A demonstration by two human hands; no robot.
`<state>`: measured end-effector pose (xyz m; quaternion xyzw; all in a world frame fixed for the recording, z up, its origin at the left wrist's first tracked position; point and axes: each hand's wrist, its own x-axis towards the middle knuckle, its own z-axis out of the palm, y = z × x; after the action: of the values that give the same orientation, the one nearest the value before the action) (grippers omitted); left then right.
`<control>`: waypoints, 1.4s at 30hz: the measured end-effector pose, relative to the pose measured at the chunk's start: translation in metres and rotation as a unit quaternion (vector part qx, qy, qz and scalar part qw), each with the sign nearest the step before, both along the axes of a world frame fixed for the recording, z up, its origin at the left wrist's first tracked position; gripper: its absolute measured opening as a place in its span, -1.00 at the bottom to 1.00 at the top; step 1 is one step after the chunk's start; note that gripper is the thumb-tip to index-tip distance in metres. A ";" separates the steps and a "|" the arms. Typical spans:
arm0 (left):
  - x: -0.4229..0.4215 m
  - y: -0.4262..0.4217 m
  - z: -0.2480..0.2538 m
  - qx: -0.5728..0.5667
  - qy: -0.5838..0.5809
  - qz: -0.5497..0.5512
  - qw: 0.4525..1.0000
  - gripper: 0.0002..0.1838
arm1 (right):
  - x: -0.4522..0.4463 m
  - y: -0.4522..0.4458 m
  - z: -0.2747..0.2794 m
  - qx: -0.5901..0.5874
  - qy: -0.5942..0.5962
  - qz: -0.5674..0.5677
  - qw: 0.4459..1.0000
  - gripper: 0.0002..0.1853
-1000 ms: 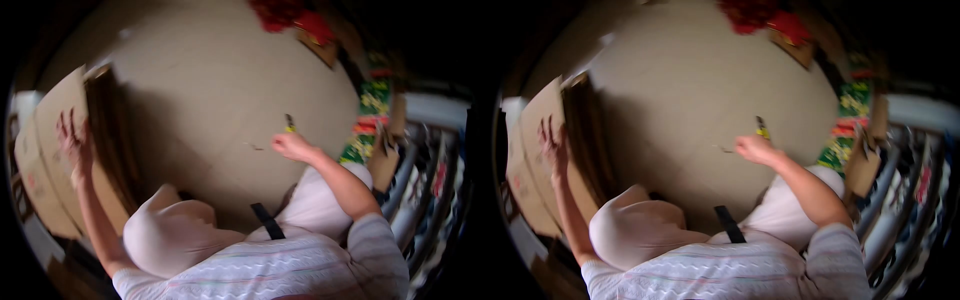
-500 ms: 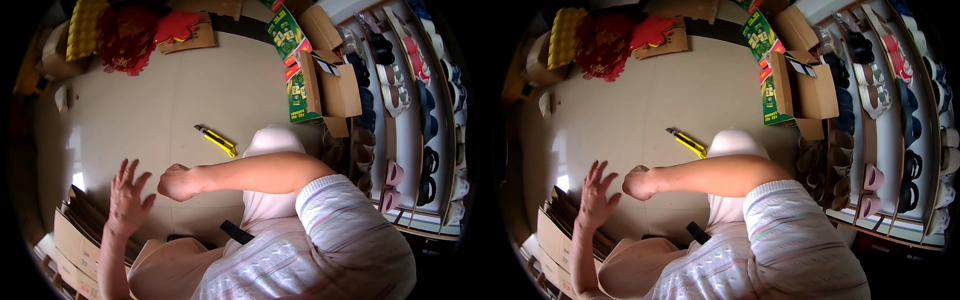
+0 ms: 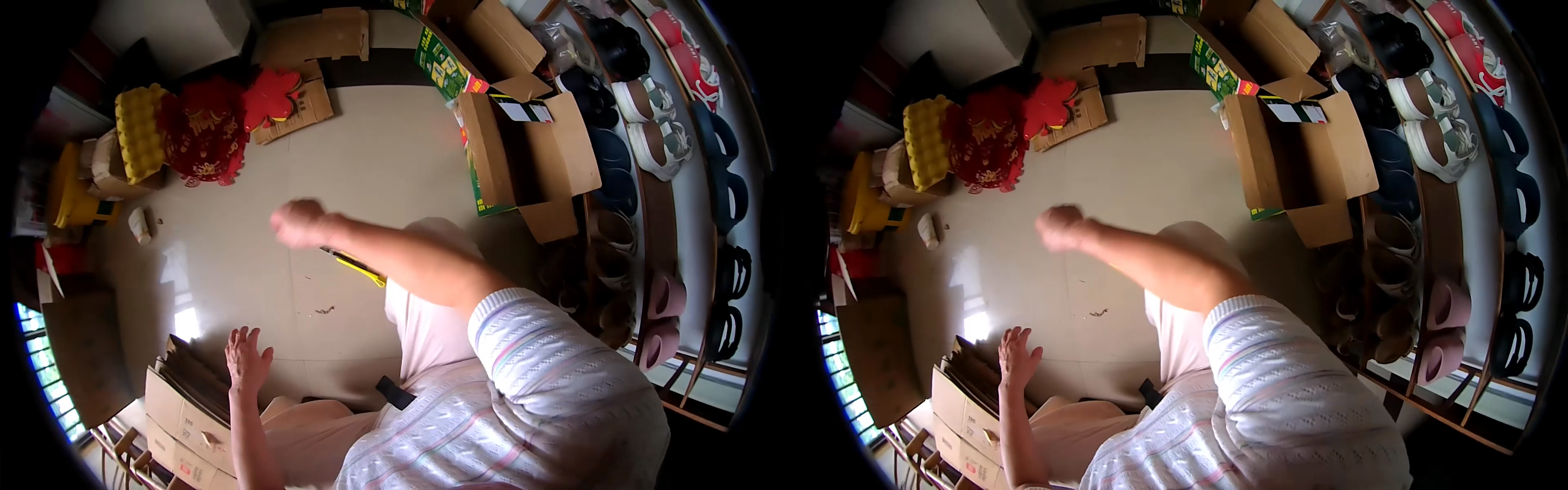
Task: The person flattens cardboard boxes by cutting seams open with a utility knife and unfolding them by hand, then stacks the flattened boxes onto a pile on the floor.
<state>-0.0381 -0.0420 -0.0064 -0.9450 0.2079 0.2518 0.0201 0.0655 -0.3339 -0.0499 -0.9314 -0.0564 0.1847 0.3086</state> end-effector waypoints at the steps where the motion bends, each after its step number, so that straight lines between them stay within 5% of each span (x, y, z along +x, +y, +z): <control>1: 0.000 0.005 -0.002 0.005 0.005 0.011 1.000 -0.46 | 0.005 -0.026 0.004 0.024 -0.036 -0.074 0.996 -0.82; 3: 0.001 0.013 -0.010 0.010 0.007 0.022 1.000 -0.47 | 0.015 -0.074 -0.006 0.048 -0.141 -0.238 0.960 -0.89; 5: 0.007 0.009 -0.003 0.022 0.038 0.043 0.998 -0.47 | 0.016 -0.125 -0.006 0.008 -0.150 -0.341 0.928 -0.68; 8: 0.006 0.004 0.003 -0.003 0.038 0.070 0.997 -0.46 | 0.005 -0.218 0.016 -0.159 -0.156 -0.374 0.900 -0.46; 10: 0.002 -0.003 0.007 -0.024 0.025 0.084 0.996 -0.46 | 0.001 -0.309 -0.003 -0.123 -0.155 -0.441 0.876 -0.27; 11: -0.001 -0.002 0.007 -0.013 0.024 0.086 0.996 -0.47 | -0.015 -0.323 0.051 -0.206 -0.040 -0.422 0.882 -0.12; 12: -0.003 -0.001 0.010 -0.010 0.033 0.092 0.995 -0.47 | -0.013 -0.366 0.010 -0.328 -0.079 -0.434 0.835 0.05; 13: -0.005 -0.001 0.011 -0.008 0.042 0.097 0.994 -0.48 | -0.017 -0.382 0.022 -0.312 -0.007 -0.431 0.847 0.11; 15: -0.008 0.002 0.016 -0.005 0.055 0.117 0.992 -0.48 | -0.001 -0.457 -0.046 -0.353 -0.132 -0.433 0.819 0.00; 17: -0.014 0.007 0.025 -0.001 0.072 0.134 0.988 -0.47 | -0.007 -0.413 0.036 -0.304 -0.143 -0.510 0.792 -0.40; 19: -0.024 0.014 0.024 0.005 0.073 0.144 0.987 -0.47 | -0.003 -0.419 0.048 -0.380 -0.228 -0.489 0.752 -0.41; 22: -0.033 0.016 0.030 0.035 0.113 0.154 0.981 -0.47 | -0.006 -0.401 0.065 -0.418 -0.175 -0.467 0.759 -0.40; 25: -0.030 0.007 0.037 0.022 0.130 0.130 0.983 -0.47 | 0.002 -0.462 0.001 -0.259 -0.093 -0.463 0.843 -0.55; 28: -0.036 0.007 0.041 -0.004 0.115 0.126 0.985 -0.48 | 0.003 -0.403 0.042 -0.106 -0.104 -0.576 0.804 -0.55; 30: -0.036 0.006 0.049 -0.010 0.119 0.143 0.983 -0.48 | 0.018 -0.401 0.031 -0.265 -0.144 -0.423 0.855 -0.59; 33: -0.044 0.011 0.056 0.002 0.111 0.139 0.984 -0.49 | 0.019 -0.358 0.045 -0.288 -0.223 -0.272 0.891 -0.68; 36: -0.052 0.017 0.067 0.001 0.114 0.135 0.984 -0.50 | 0.008 -0.294 0.092 -0.141 -0.379 -0.150 0.902 -0.77; 42: -0.062 0.023 0.076 -0.035 0.048 0.144 0.988 -0.50 | 0.000 -0.135 0.144 0.039 -0.421 0.090 0.902 -0.74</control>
<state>-0.1005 -0.0191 0.0699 -0.9519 0.0791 0.2899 -0.0592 0.0655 -0.4686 0.0938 -0.9007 -0.2716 -0.2002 0.2737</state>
